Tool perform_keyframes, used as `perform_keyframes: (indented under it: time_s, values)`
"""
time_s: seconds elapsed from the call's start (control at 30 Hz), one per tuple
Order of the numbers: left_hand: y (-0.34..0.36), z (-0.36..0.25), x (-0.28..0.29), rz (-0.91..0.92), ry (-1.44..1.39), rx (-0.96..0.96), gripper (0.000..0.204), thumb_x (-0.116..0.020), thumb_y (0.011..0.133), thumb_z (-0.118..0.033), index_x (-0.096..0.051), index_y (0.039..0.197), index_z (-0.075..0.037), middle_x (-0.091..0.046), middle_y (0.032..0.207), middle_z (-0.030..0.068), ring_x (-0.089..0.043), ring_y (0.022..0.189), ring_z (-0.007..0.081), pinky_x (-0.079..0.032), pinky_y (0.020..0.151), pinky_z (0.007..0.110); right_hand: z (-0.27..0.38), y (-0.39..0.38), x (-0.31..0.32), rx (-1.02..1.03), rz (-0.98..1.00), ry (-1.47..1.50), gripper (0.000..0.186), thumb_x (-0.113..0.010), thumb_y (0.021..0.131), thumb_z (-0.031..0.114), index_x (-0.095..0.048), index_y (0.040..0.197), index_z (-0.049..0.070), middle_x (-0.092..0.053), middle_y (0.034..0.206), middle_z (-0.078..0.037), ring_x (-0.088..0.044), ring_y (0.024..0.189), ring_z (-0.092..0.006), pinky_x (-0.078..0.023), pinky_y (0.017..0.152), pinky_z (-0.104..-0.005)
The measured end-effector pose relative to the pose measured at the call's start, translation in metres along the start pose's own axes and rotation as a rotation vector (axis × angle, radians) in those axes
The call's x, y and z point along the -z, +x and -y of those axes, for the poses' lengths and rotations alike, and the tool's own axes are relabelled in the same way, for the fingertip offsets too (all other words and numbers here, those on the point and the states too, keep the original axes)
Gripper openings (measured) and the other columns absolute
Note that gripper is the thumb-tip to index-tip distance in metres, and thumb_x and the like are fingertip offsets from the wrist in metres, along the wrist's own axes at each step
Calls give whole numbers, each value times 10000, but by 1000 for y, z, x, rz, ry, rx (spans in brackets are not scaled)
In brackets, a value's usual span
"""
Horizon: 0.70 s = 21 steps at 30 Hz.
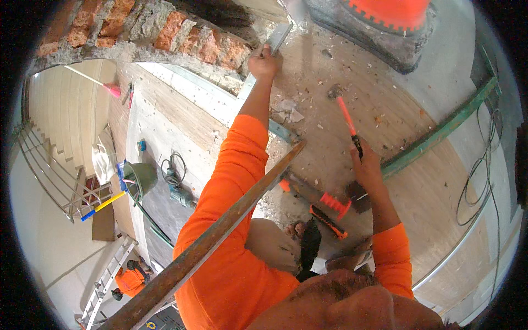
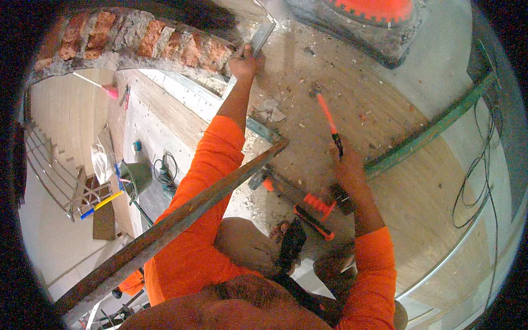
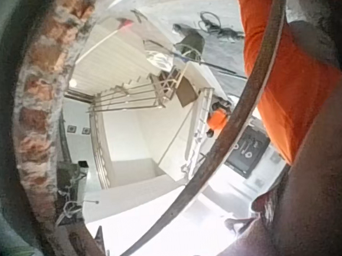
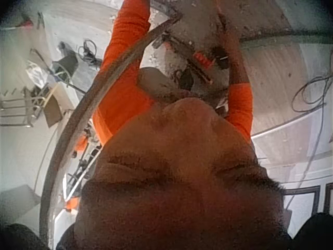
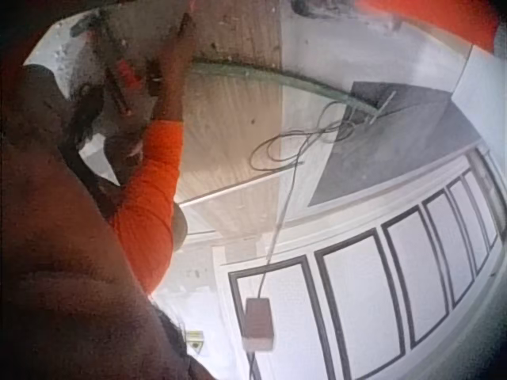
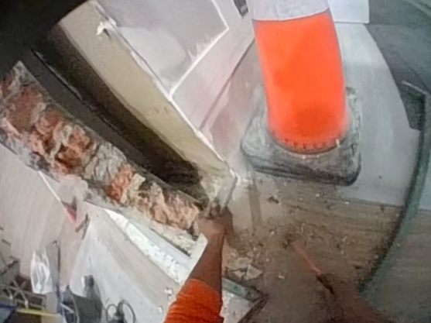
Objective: The person retrieves nails from a bucket and uses a hammer to drive them into a wall base. They then measure and mark a long metal strip with a tape measure and marker, preparing it for installation.
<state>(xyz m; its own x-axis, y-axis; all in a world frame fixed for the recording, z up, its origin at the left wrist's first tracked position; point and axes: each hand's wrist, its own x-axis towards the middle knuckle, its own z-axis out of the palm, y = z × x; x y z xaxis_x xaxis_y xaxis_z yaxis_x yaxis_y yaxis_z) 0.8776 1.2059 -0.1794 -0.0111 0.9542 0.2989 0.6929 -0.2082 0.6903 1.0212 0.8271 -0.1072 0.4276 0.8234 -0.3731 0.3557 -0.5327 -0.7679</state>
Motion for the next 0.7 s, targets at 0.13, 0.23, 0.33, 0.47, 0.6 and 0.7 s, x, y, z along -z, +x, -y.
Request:
perform_keyframes:
  time_s: [0.13, 0.23, 0.33, 0.47, 0.6, 0.7]
  values:
    - [3, 21, -3, -64, -22, -133, 309, -633, 884, -313, -731, 961, -30, -693, 853, 215, -674, 785, 362, -515, 731, 416, 52, 47, 2, 158, -14, -55, 448, -482, 990, 246, -438, 1404, 80, -608, 1129, -285, -612, 1003, -430, -474, 857, -466]
    - [0, 20, -2, -35, -67, -137, 275, -639, 882, -280, -730, 930, -26, -685, 808, 209, -659, 728, 360, -508, 696, 414, 102, 102, 2, 274, -50, -127, 469, -487, 984, 254, -413, 1435, 148, -622, 1071, -279, -609, 941, -446, -476, 825, -493]
    - [0, 6, 3, 6, -87, -129, 254, -637, 886, -259, -729, 925, -26, -679, 778, 203, -653, 694, 340, -502, 673, 394, 124, 160, -19, 375, -123, -210, 472, -476, 987, 283, -401, 1446, 201, -633, 977, -266, -619, 863, -434, -483, 781, -511]
    - [0, 19, 6, 51, -149, -84, 275, -633, 902, -278, -731, 981, -34, -702, 813, 185, -679, 728, 276, -512, 701, 360, 127, 194, -39, 428, -130, -307, 522, -483, 960, 258, -364, 1463, 186, -644, 983, -255, -640, 825, -421, -507, 764, -531]
    - [-4, 3, 8, 103, -171, 6, 321, -637, 906, -323, -729, 1025, -39, -714, 875, 189, -693, 777, 259, -517, 740, 358, 112, 212, -48, 302, -62, -331, 493, -478, 981, 298, -379, 1461, 245, -650, 940, -251, -633, 846, -436, -497, 761, -528]
    - [-5, 6, 7, 56, -65, -29, 344, -638, 908, -338, -723, 1036, -31, -712, 899, 201, -696, 800, 271, -518, 748, 356, 111, 209, -49, 353, -95, -320, 496, -481, 977, 286, -379, 1461, 247, -651, 925, -248, -637, 855, -434, -501, 764, -530]
